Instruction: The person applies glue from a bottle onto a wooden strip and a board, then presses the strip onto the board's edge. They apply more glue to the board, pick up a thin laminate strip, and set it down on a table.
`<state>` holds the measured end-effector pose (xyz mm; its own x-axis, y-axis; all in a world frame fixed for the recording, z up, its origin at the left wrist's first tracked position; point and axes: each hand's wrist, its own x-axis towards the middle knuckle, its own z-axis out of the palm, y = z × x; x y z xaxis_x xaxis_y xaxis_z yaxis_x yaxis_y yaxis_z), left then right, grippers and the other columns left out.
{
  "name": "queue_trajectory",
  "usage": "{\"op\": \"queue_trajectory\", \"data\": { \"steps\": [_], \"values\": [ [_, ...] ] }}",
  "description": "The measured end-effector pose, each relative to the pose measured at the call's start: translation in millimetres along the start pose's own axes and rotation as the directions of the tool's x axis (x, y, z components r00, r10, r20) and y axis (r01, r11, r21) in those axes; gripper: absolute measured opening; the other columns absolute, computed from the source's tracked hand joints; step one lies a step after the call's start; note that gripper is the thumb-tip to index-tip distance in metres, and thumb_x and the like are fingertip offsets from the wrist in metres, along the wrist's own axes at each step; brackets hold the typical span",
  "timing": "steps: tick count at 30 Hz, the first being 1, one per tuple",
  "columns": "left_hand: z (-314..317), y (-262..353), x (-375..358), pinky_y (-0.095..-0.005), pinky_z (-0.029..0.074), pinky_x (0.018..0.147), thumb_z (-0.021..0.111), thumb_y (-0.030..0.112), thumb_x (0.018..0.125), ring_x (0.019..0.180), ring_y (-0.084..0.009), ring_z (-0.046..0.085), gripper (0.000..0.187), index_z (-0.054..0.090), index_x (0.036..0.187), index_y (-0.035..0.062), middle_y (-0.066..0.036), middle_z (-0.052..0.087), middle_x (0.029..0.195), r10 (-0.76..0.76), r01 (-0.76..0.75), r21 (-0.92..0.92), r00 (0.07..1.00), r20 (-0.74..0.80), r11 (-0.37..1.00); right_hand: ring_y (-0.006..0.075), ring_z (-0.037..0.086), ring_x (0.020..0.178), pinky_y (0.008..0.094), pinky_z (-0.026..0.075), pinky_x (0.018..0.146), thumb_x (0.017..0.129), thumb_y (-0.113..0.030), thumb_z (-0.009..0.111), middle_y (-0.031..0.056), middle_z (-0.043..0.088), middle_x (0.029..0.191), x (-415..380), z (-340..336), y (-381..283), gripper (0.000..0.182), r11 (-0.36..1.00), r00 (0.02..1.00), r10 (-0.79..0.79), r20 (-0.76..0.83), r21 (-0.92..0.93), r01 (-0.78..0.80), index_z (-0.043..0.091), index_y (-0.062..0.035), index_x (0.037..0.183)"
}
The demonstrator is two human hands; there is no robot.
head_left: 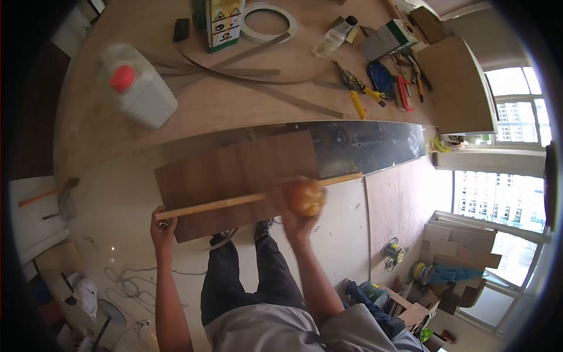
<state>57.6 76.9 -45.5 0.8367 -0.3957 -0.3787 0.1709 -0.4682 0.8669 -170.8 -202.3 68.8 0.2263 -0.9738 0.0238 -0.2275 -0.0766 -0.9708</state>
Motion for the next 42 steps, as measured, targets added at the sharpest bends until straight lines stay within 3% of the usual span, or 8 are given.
{"op": "queue_trajectory", "data": {
  "steps": [4, 11, 14, 18, 20, 24, 35, 42],
  "values": [
    [-3.4, 0.2, 1.1, -0.0256, 0.043, 0.078, 0.082, 0.012, 0.098, 0.085, -0.0077, 0.046, 0.041, 0.066, 0.136, 0.0104, 0.005, 0.063, 0.11, 0.015, -0.015, -0.005, 1.0, 0.011, 1.0, 0.0166, 0.07, 0.102, 0.0336, 0.065, 0.086, 0.086, 0.001, 0.09, 0.0083, 0.07, 0.118, 42.4, -51.9, 21.7, 0.058, 0.998, 0.966, -0.06, -0.252, -0.044, 0.05, 0.054, -0.0071, 0.131],
    [-1.2, 14.5, -0.6, -0.0287, 0.046, 0.088, 0.08, 0.013, 0.1, 0.096, -0.012, 0.054, 0.036, 0.065, 0.132, 0.0087, 0.0, 0.064, 0.112, 0.023, -0.023, 0.03, 1.0, 0.014, 0.999, 0.02, 0.07, 0.111, 0.0377, 0.061, 0.098, 0.083, 0.003, 0.092, 0.01, 0.069, 0.125, -7.2, -1.1, 12.7, 0.071, 0.975, 0.985, -0.14, -0.102, -0.187, 0.119, 0.045, -0.0083, 0.135],
    [-2.6, 11.9, 0.1, -0.0306, 0.047, 0.093, 0.079, 0.013, 0.1, 0.101, -0.0138, 0.056, 0.035, 0.065, 0.132, 0.0078, -0.001, 0.064, 0.113, -0.01, 0.01, 0.043, 1.0, 0.016, 0.999, 0.0185, 0.069, 0.112, 0.0328, 0.058, 0.096, 0.084, 0.0, 0.092, 0.0089, 0.068, 0.124, -28.7, 26.5, 5.0, 0.065, 0.971, 0.979, -0.205, -0.016, 0.127, 0.205, 0.049, -0.0075, 0.132],
    [-4.4, 1.1, 5.3, -0.0277, 0.047, 0.079, 0.078, 0.012, 0.102, 0.086, -0.0103, 0.054, 0.033, 0.066, 0.132, 0.0073, 0.0, 0.064, 0.108, -0.022, 0.022, -0.017, 0.999, 0.046, 1.0, 0.017, 0.07, 0.102, 0.0324, 0.058, 0.094, 0.085, -0.002, 0.091, 0.0088, 0.069, 0.118, 1.0, -9.4, -13.5, 0.056, 0.877, 0.962, -0.271, -0.033, -0.42, 0.233, 0.054, -0.0066, 0.127],
    [-10.1, 17.2, 3.0, -0.026, 0.045, 0.071, 0.077, 0.011, 0.102, 0.078, -0.0083, 0.052, 0.031, 0.067, 0.132, 0.0072, 0.001, 0.064, 0.105, -0.058, 0.06, -0.026, 0.995, 0.084, 0.998, 0.0165, 0.07, 0.099, 0.0327, 0.059, 0.093, 0.086, -0.003, 0.091, 0.0079, 0.07, 0.115, 25.5, -35.4, 11.8, 0.049, 0.998, 0.972, -0.042, -0.233, -0.048, 0.032, 0.059, -0.0064, 0.122],
    [-14.4, 7.4, 8.2, -0.0249, 0.043, 0.064, 0.074, 0.01, 0.104, 0.07, -0.0068, 0.049, 0.028, 0.068, 0.131, 0.0077, 0.001, 0.064, 0.101, -0.009, 0.014, -0.047, 0.995, 0.103, 0.999, 0.0153, 0.069, 0.097, 0.0323, 0.059, 0.087, 0.086, -0.006, 0.092, 0.0047, 0.071, 0.11, 78.7, -96.5, 34.0, 0.036, 0.98, 0.888, -0.185, -0.42, -0.147, 0.135, 0.067, -0.0047, 0.111],
    [-15.8, -6.6, 10.7, -0.0252, 0.044, 0.064, 0.07, 0.007, 0.106, 0.072, -0.0063, 0.05, 0.028, 0.067, 0.133, 0.0066, 0.001, 0.065, 0.106, -0.015, 0.014, 0.005, 0.997, 0.075, 1.0, 0.0162, 0.07, 0.098, 0.0304, 0.059, 0.09, 0.085, 0.0, 0.09, 0.0053, 0.071, 0.113, 40.0, -80.4, 26.4, 0.05, 0.936, 0.939, -0.297, -0.172, -0.247, 0.251, 0.061, -0.0052, 0.126],
    [-16.8, 3.1, 9.5, -0.024, 0.041, 0.064, 0.069, 0.007, 0.107, 0.075, -0.0057, 0.049, 0.029, 0.067, 0.135, 0.0071, 0.002, 0.062, 0.104, -0.078, 0.074, 0.057, 0.994, 0.07, 0.996, 0.014, 0.067, 0.096, 0.0287, 0.058, 0.086, 0.09, 0.002, 0.083, 0.0058, 0.071, 0.108, 74.1, -133.5, 44.8, 0.03, 0.977, 0.931, -0.184, -0.314, 0.044, 0.208, 0.066, -0.0021, 0.115]
  ]
}}
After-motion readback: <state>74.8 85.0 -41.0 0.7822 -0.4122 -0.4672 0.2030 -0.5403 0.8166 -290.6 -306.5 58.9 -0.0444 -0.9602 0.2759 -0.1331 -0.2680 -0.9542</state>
